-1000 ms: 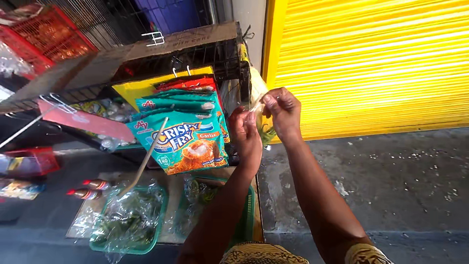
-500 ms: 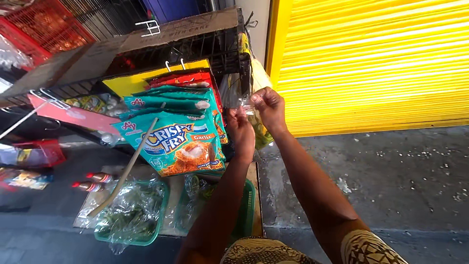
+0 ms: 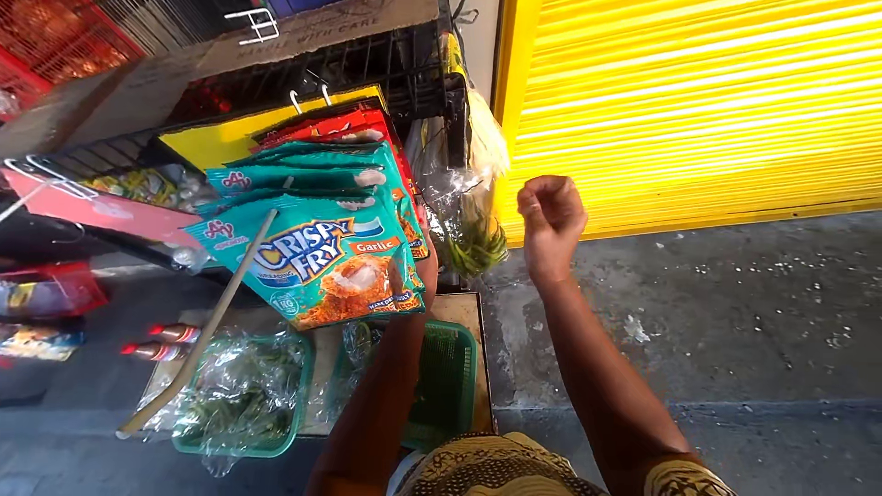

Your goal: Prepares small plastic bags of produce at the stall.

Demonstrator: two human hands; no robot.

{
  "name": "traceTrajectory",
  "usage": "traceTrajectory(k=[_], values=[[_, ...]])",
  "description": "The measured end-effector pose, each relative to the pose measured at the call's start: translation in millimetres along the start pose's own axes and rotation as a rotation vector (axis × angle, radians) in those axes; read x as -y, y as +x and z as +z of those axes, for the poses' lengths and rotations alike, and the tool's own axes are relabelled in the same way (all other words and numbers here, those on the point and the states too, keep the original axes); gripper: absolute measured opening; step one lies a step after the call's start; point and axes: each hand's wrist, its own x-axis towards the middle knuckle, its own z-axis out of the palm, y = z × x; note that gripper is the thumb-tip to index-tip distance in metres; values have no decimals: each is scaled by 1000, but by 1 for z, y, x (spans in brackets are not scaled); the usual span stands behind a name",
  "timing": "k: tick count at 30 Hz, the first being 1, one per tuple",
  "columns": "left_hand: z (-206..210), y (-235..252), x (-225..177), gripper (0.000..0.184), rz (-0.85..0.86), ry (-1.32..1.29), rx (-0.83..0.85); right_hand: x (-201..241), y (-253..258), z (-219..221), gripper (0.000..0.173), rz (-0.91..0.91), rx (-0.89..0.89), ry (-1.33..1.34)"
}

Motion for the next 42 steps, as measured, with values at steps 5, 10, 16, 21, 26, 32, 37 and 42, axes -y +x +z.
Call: traceTrajectory(k=[5, 10, 16, 21, 26, 32, 37, 42], values=[[6, -10, 4, 42, 168, -507, 157, 41, -32, 55, 32, 54, 250, 23], [5, -19, 10, 28, 95, -715, 262, 37, -30, 96, 45, 124, 199, 204], [-26, -28, 37, 36, -176, -459, 204, -4, -7, 118, 33, -325, 157, -29], [-85, -11, 61, 38, -333, 88, 363, -13, 10, 89, 28, -531, 358, -108], [-132, -16, 149, 28, -171, 193, 242, -13, 28, 56, 30, -718, 481, -302], [-158, -52, 191, 30, 85, 654, 798, 10, 49, 33, 34, -775, 835, -456], [-145, -51, 201, 82, -58, 955, 999, 30, 60, 30, 45, -671, 913, -533], [-128, -36, 231, 20, 7, 876, 943, 36, 62, 38, 44, -493, 846, -453]])
